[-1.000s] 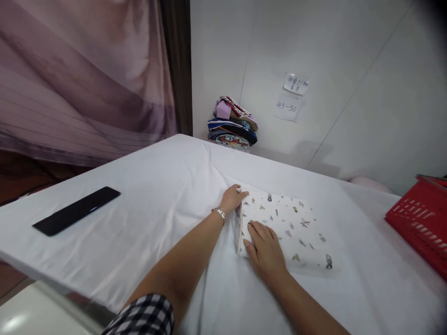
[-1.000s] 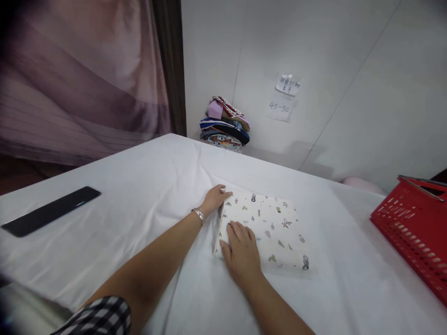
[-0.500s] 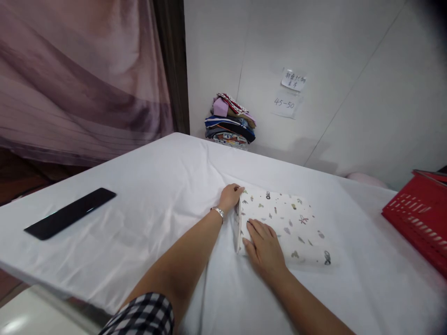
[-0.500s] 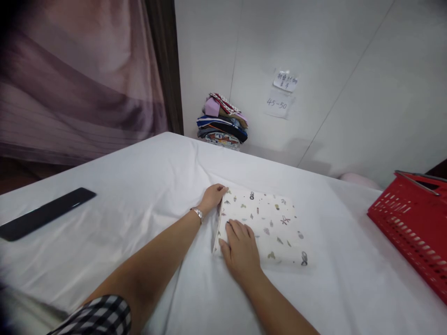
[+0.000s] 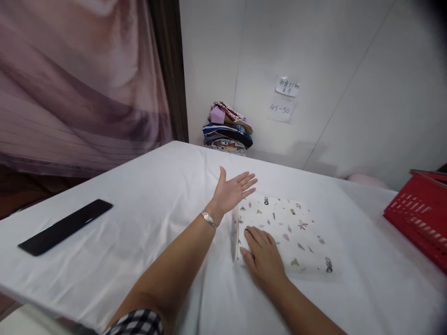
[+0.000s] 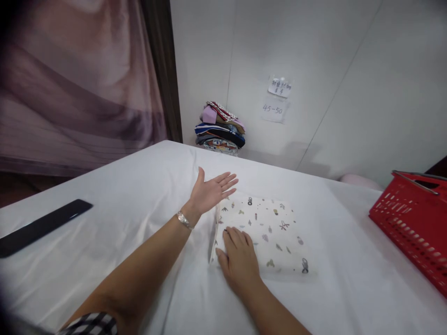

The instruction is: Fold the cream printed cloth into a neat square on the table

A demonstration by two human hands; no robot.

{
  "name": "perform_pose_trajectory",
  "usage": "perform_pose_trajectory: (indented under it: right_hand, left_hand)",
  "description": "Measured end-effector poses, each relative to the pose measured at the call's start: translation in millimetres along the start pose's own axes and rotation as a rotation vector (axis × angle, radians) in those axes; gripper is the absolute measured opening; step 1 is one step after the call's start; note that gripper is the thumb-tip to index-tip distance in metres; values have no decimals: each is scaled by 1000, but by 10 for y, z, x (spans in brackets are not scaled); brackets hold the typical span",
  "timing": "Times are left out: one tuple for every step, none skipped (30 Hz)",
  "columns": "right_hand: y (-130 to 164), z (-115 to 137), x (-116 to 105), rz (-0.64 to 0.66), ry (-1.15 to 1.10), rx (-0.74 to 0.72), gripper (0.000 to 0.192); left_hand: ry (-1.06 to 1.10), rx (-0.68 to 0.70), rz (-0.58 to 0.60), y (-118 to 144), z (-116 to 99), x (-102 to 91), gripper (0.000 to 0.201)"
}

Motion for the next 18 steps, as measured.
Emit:
perform_pose_trajectory:
  right_hand:
    - [-3,0,5,3,-1,2,38]
    - [-6,-1,8,6,-5,6,38]
    - [-10,-1,6,7,-10,10,38]
    - [-13,-1,1,6,-15,15,38]
    - [-15,-1,-7,3,-21,19,37]
    - [-16,0,-16,0,-27,23,37]
    - [-17,1,-24,-4,-33,26,37]
    - [-17,1,-30,-8,-37,28,38]
    - [-17,2,-36,-12,-41,30,38]
    - [-17,2,-40,-17,-43,32,38]
    - [-17,1,-43,-21,-43,32,38]
    - [-18,0,-44,-24,-42,34,38]
    - [-18,-1,-42,-24,-40,34,38]
    - [-20,-2,-38,-21,-38,35,38]
    - [-22,-3,-32,-17,-37,35,38]
    - [-24,-2,-27,-12,-36,34,39]
    - [-26,-1,-24,-8,-37,31,39]
    - [-28,-1,-23,-6,-39,30,39]
  left_hand:
    - [39,-22,57,62,-11,191,94]
    - [81,-45,111,125,-8,367,96]
    - [131,-71,168,187,7,527,97]
    - [183,-96,225,245,29,666,98]
    - [229,-121,275,296,57,775,98]
    - [267,-147,316,337,90,855,99]
    - [295,-171,347,367,126,908,99]
    - [312,-194,368,387,163,940,99]
    - [321,-215,381,400,199,957,99]
    - [327,-232,389,407,231,967,99]
    - [331,-247,395,412,258,973,99]
    - [334,-260,399,415,281,980,99]
    - [338,-270,403,419,299,986,99]
    - [342,-279,407,422,313,992,99]
    - [346,-286,409,425,325,998,99]
    - [350,-290,411,426,333,1002,99]
    - [354,-293,412,427,339,1004,98]
    - [358,-295,412,427,344,1003,98]
Point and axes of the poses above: each hand's wrist, its own y-axis away from the middle knuckle, its own x-axis out of the palm, z = x × y, the point moved 10 cm from there along -y, towards the middle knuckle, and after that the axes turned 6 degrees about y, right-handed, at the moved point
